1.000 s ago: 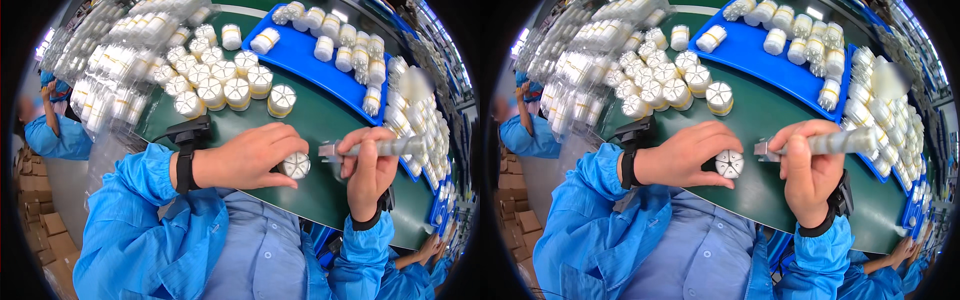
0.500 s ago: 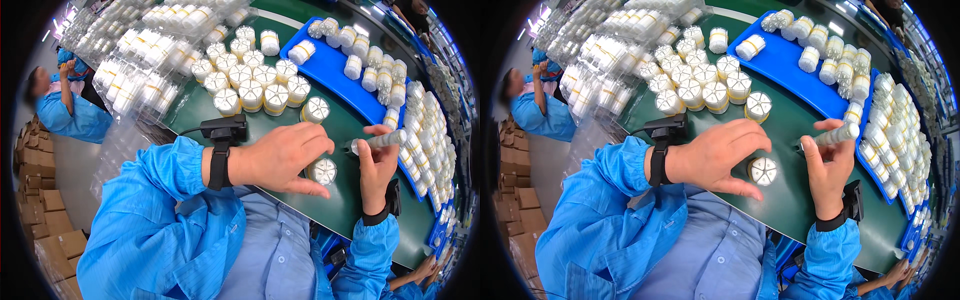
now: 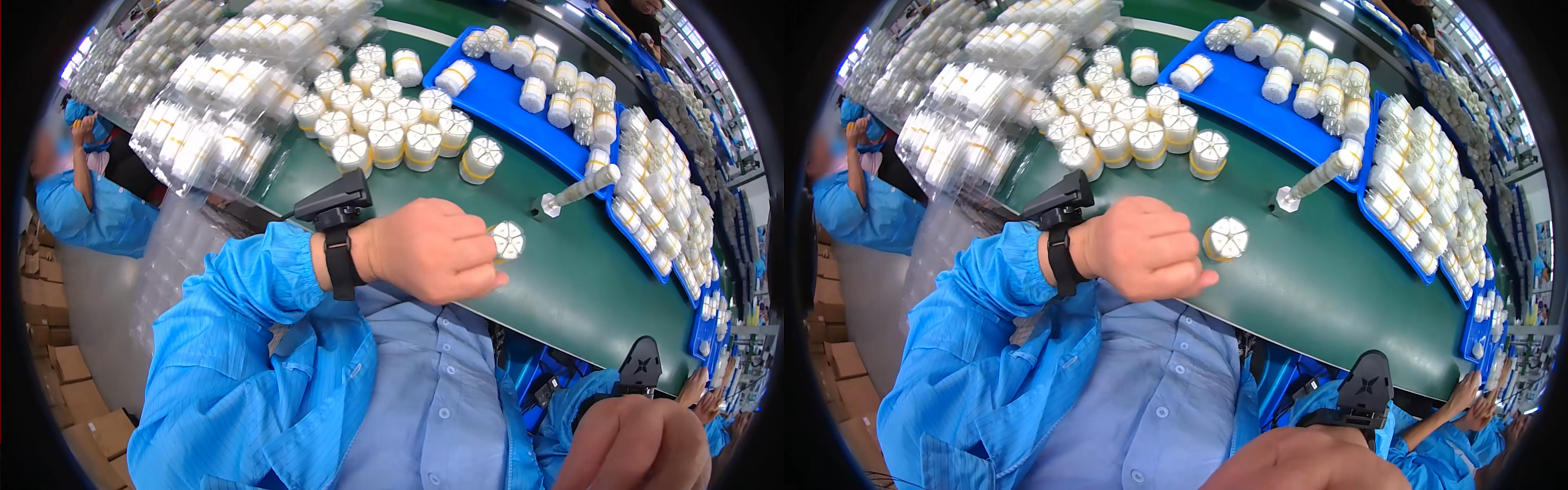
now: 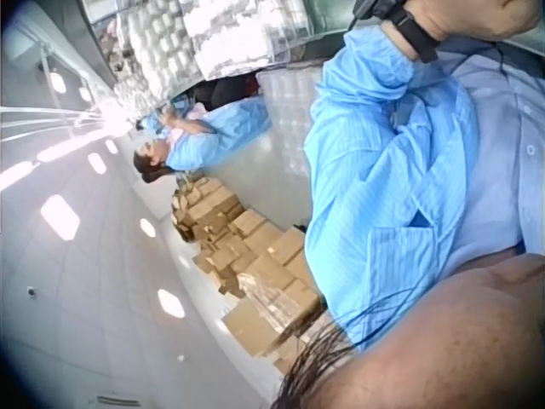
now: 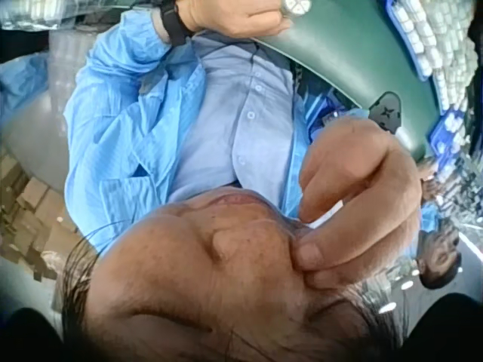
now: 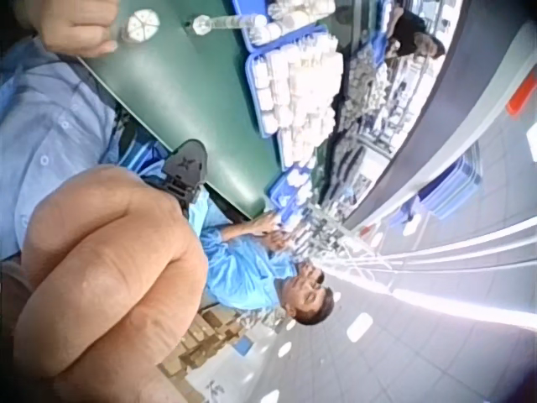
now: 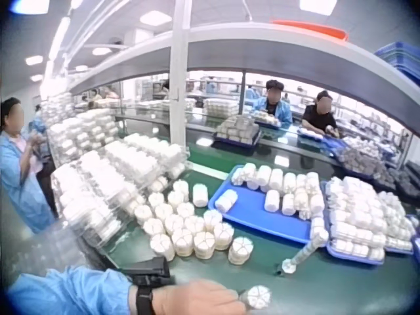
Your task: The person puts on wrist straps, applies a handheld tool to bundles of components, and places the bundled components into plastic trays.
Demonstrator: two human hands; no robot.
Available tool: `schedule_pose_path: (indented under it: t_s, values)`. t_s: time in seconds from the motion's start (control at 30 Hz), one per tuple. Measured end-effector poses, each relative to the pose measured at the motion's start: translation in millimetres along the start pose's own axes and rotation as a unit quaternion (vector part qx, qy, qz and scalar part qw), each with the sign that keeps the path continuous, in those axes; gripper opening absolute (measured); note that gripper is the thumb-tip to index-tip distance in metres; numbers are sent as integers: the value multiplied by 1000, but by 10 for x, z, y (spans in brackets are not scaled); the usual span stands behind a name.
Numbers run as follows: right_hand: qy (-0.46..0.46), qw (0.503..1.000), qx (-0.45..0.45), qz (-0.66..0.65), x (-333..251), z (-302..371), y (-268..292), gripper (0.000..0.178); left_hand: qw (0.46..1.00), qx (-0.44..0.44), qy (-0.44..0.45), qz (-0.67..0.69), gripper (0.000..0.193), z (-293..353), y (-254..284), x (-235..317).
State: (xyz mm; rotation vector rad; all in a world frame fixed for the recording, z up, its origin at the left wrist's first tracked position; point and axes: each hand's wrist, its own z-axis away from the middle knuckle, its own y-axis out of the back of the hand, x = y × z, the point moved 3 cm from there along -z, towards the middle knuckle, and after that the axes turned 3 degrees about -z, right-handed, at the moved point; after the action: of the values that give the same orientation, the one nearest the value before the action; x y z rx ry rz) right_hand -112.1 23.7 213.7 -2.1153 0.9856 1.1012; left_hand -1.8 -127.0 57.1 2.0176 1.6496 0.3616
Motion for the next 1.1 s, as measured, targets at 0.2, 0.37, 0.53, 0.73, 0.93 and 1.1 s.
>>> schedule_pose_path:
  t_s: [0.2, 0.37, 0.53, 0.73, 0.93, 1.1]
  values:
    - [51, 990, 7, -128, 149, -68, -244, 16, 992, -53, -109, 41, 38, -40, 57, 369]
    - [-7, 999, 4, 36, 314, -95, -170, 10, 977, -129, -147, 88, 14, -47, 54, 696]
    - [-233, 867, 110, 427, 1257, 54, 51, 59, 941, -188, -168, 227, 15, 101, -63, 1055]
    - [-315, 902, 181, 231, 1827, 149, 87, 71, 915, -247, -167, 273, 17, 217, -204, 1192]
    - [-368, 882, 44, 292, 1749, -86, 181, 55, 898, -240, -193, 313, 15, 192, -235, 1277]
    - [-343, 897, -29, 278, 1994, -48, 128, 61, 896, -268, -111, 335, 16, 235, -277, 1413]
